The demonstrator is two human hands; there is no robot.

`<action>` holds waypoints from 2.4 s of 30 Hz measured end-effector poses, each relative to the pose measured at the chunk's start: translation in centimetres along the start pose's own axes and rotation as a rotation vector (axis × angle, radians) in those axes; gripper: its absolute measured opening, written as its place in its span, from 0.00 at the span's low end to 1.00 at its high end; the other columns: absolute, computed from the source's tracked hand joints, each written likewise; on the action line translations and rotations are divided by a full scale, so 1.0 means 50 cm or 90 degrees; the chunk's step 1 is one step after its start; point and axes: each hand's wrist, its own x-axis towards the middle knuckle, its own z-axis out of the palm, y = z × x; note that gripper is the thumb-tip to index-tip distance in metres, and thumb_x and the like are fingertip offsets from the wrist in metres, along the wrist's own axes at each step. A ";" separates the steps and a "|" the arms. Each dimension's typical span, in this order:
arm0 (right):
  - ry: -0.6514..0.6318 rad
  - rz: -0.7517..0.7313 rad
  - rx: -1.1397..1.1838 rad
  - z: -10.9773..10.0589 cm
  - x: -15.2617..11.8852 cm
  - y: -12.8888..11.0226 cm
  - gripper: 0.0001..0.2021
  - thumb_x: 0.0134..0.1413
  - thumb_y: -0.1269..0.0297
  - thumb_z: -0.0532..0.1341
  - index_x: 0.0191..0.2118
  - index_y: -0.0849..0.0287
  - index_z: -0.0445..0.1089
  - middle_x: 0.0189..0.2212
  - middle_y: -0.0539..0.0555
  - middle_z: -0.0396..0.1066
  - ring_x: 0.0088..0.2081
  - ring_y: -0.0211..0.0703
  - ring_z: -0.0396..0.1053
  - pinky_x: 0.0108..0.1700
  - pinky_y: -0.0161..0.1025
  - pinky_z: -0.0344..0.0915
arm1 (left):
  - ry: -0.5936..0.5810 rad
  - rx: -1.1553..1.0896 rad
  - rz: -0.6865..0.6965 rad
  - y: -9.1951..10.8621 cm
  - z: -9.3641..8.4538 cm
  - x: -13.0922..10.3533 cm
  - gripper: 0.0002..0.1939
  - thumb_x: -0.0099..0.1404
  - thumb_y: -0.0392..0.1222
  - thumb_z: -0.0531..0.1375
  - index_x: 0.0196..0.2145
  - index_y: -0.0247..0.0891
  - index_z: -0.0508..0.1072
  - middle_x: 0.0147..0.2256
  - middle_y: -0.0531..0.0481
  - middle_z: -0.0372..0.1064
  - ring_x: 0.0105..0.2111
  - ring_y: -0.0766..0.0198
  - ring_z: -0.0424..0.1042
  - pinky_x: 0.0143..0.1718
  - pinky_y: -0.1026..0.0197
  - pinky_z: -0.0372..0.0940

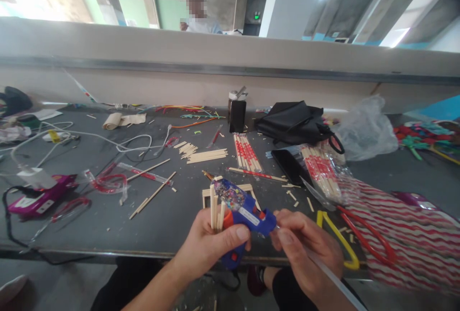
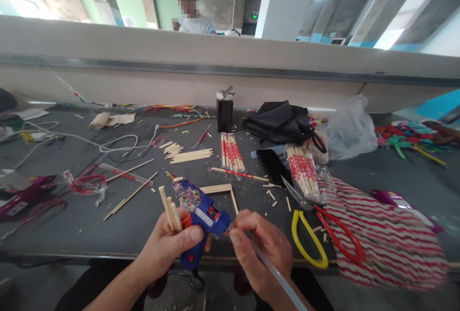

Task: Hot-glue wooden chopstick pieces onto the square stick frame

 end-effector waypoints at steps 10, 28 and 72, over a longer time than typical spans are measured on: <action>0.065 0.026 -0.035 0.011 -0.002 -0.005 0.08 0.59 0.64 0.57 0.28 0.55 0.66 0.23 0.49 0.68 0.26 0.38 0.66 0.29 0.35 0.60 | -0.005 0.008 0.011 0.003 0.000 0.002 0.18 0.59 0.53 0.63 0.26 0.32 0.74 0.22 0.50 0.66 0.23 0.70 0.62 0.25 0.68 0.57; 0.081 0.092 -0.013 0.023 -0.003 -0.007 0.12 0.60 0.60 0.57 0.26 0.56 0.66 0.21 0.48 0.66 0.23 0.36 0.63 0.27 0.35 0.56 | -0.028 -0.041 0.031 0.006 0.009 0.007 0.16 0.62 0.50 0.61 0.33 0.33 0.78 0.24 0.51 0.67 0.23 0.72 0.62 0.24 0.71 0.57; -0.118 0.401 -0.153 -0.113 0.035 0.109 0.21 0.59 0.46 0.55 0.29 0.60 0.69 0.24 0.51 0.73 0.20 0.35 0.68 0.25 0.35 0.67 | 0.307 0.417 -0.112 0.025 -0.104 0.038 0.18 0.57 0.55 0.58 0.25 0.35 0.74 0.18 0.57 0.55 0.22 0.68 0.54 0.22 0.67 0.50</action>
